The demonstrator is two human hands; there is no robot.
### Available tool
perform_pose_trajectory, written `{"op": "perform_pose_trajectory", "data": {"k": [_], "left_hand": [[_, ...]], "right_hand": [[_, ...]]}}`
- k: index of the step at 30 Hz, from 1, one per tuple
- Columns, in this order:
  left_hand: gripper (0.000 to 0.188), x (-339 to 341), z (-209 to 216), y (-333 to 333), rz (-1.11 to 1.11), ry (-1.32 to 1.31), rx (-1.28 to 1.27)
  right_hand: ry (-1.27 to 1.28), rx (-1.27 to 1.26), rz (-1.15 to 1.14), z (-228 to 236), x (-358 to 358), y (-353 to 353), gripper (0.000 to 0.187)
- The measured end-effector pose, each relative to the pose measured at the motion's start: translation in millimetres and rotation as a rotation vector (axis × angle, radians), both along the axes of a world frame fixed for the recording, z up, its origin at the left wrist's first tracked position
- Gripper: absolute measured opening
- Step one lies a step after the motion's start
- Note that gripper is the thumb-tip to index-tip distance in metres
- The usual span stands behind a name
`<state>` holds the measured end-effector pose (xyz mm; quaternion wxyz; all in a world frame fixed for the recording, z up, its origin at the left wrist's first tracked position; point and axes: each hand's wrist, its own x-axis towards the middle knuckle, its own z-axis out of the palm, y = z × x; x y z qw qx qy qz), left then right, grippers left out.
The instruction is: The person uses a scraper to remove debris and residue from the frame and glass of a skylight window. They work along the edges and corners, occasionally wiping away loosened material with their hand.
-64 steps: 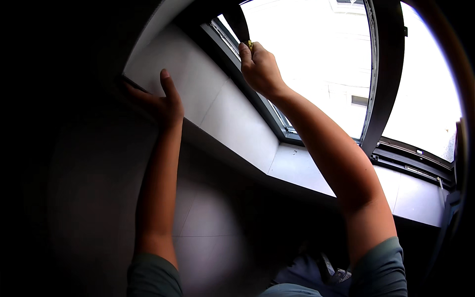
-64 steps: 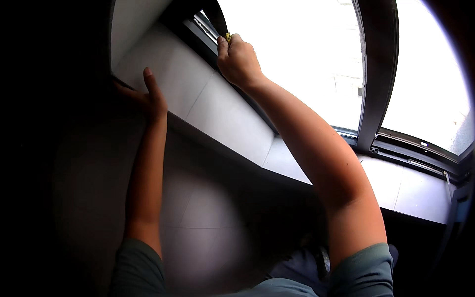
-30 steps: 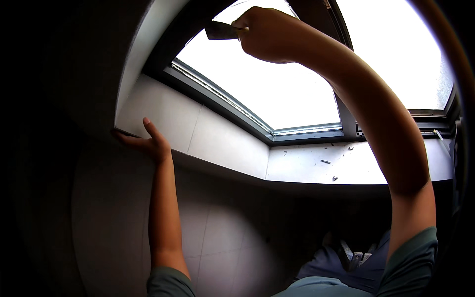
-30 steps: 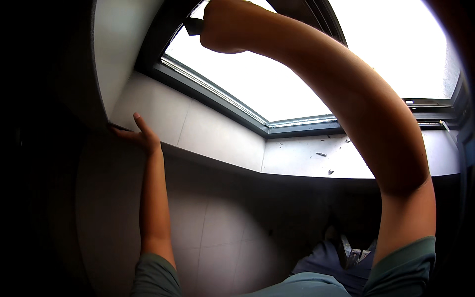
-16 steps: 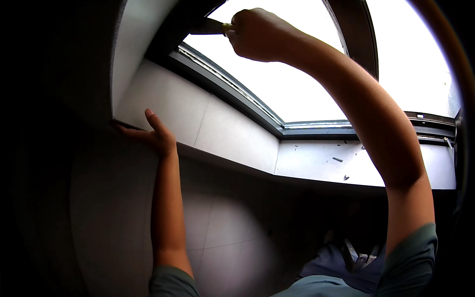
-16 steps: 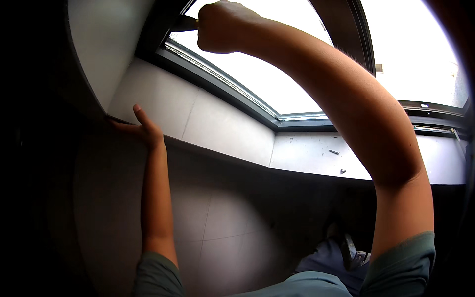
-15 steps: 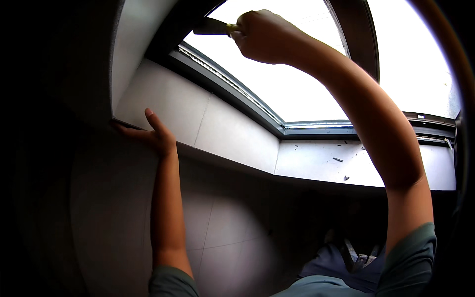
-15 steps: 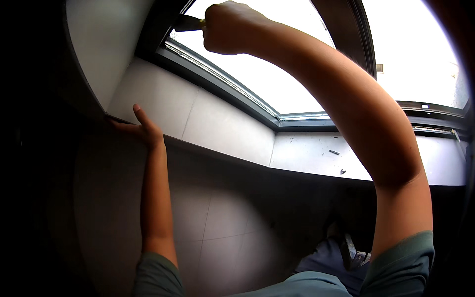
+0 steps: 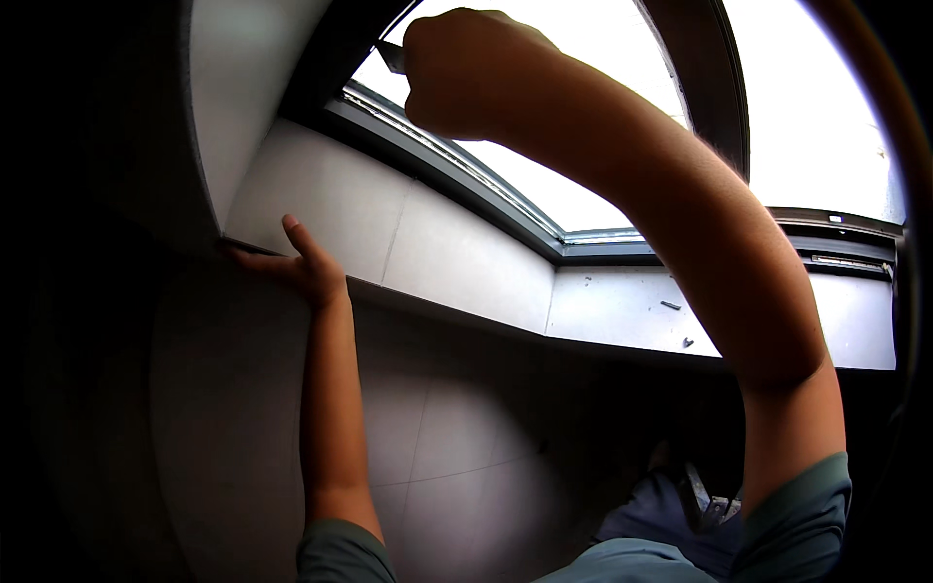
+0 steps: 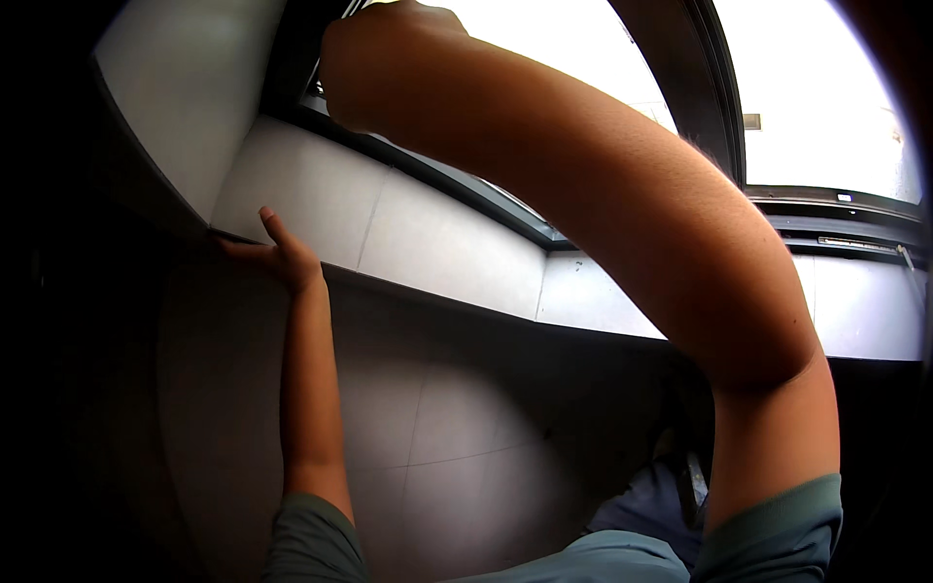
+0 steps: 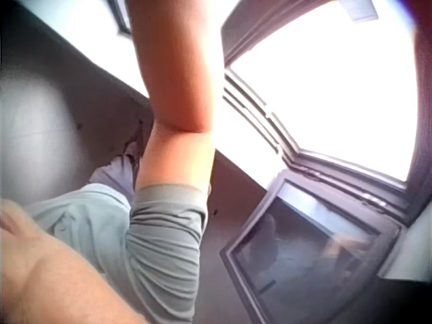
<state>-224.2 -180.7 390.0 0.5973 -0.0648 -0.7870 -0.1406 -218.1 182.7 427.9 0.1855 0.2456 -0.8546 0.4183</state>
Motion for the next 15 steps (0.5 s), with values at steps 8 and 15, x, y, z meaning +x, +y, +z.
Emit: {"op": "perform_pose_trajectory", "data": {"k": [8,15], "left_hand": [[0.113,2,1,-1,0.038,0.039,-0.086],[0.115,1,-1,2,0.009,0.070,-0.100]], "right_hand": [[0.039,0.183,-0.207,9,-21,-47,0.023],[0.068,0.130,-0.159,8,-30,-64,0.023]]}}
